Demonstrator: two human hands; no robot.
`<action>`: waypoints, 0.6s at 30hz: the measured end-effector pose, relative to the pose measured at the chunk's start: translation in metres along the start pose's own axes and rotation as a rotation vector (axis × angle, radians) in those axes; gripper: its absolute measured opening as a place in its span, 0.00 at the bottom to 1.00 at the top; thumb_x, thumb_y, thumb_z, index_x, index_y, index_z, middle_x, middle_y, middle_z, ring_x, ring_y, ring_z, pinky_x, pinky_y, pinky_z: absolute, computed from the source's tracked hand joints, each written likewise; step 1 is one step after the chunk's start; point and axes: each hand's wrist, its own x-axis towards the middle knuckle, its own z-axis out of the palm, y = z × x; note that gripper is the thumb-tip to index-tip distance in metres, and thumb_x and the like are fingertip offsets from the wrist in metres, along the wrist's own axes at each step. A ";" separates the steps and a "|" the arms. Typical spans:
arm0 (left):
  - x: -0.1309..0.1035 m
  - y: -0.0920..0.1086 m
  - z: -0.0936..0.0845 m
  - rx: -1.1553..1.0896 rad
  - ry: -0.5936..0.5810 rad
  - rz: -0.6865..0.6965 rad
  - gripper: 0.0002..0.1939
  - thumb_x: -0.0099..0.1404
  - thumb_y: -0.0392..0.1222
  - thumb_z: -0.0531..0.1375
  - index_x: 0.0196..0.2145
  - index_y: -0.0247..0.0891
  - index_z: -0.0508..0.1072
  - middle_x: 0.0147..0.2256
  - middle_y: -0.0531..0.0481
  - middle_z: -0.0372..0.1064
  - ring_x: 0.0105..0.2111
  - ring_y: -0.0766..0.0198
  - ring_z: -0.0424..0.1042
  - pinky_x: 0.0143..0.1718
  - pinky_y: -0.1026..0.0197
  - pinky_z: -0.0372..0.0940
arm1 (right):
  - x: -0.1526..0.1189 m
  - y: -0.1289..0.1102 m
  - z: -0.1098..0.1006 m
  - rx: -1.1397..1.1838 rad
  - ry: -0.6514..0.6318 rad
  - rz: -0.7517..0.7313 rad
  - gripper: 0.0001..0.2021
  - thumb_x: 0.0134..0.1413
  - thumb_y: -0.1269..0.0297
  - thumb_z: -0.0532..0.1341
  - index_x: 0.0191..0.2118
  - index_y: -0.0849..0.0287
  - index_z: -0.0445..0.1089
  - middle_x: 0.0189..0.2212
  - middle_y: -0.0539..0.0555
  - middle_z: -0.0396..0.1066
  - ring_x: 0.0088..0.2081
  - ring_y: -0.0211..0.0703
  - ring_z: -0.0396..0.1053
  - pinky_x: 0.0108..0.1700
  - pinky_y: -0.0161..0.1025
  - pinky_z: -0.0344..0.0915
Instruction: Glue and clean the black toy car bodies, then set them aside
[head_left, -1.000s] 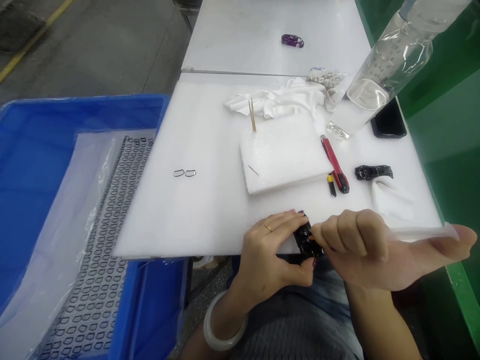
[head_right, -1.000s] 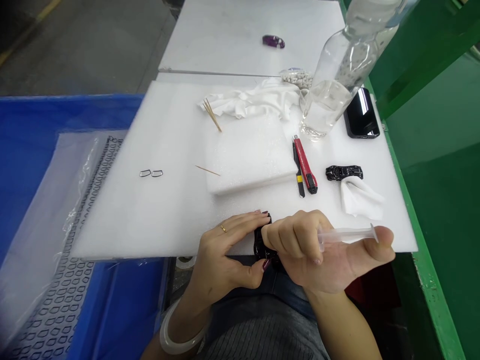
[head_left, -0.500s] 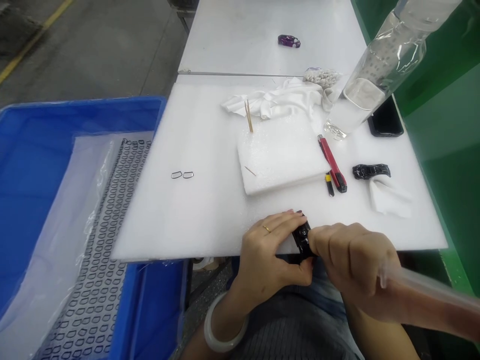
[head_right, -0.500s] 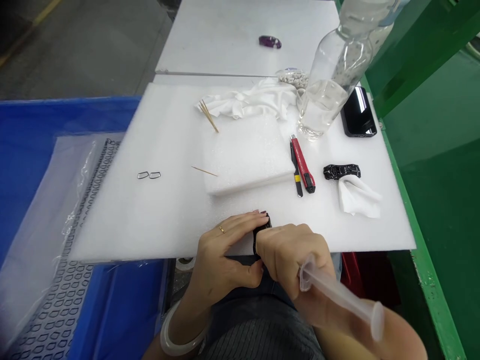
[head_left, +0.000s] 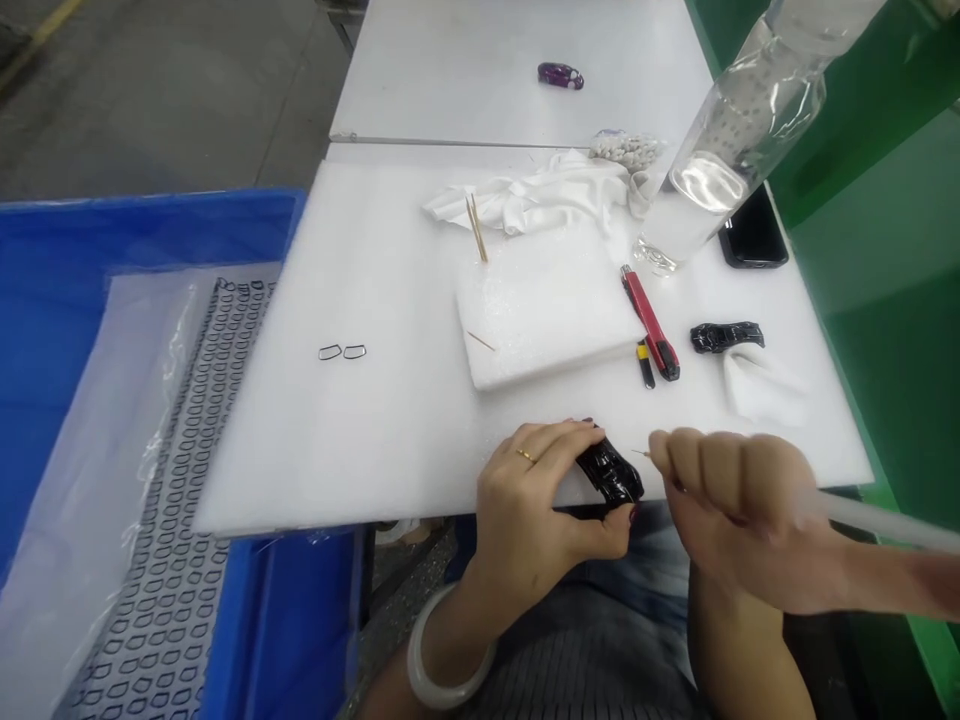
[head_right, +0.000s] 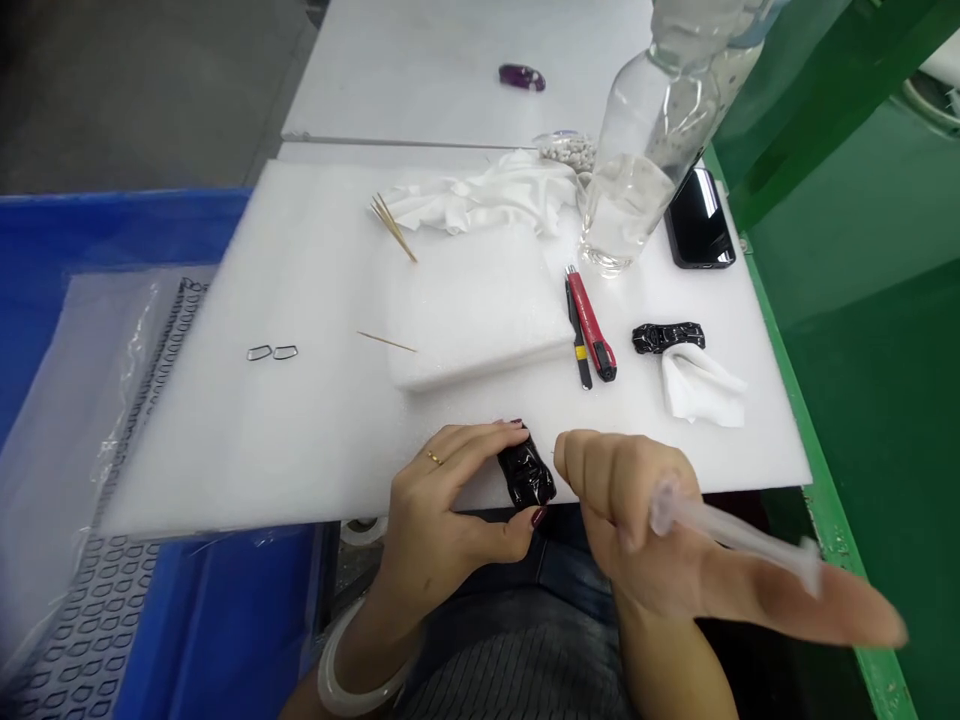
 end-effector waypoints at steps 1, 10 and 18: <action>0.000 0.000 0.001 0.004 0.002 -0.004 0.21 0.54 0.43 0.66 0.46 0.36 0.75 0.44 0.45 0.77 0.42 0.51 0.76 0.43 0.48 0.74 | -0.001 -0.002 0.002 0.054 -0.032 -0.042 0.30 0.58 0.46 0.64 0.17 0.56 0.48 0.11 0.44 0.37 0.16 0.36 0.38 0.24 0.42 0.47; 0.002 0.002 0.001 0.013 -0.014 -0.007 0.21 0.55 0.44 0.68 0.46 0.40 0.73 0.44 0.47 0.77 0.42 0.51 0.76 0.43 0.48 0.74 | -0.008 0.001 0.003 0.184 -0.076 -0.052 0.30 0.59 0.48 0.62 0.17 0.57 0.46 0.11 0.43 0.29 0.17 0.36 0.33 0.25 0.42 0.45; 0.000 0.000 0.001 0.005 -0.011 -0.007 0.22 0.54 0.45 0.69 0.46 0.37 0.74 0.44 0.46 0.77 0.43 0.53 0.75 0.44 0.50 0.72 | -0.005 -0.001 0.008 0.248 -0.106 -0.062 0.30 0.61 0.50 0.60 0.17 0.57 0.45 0.11 0.43 0.31 0.16 0.35 0.35 0.24 0.42 0.46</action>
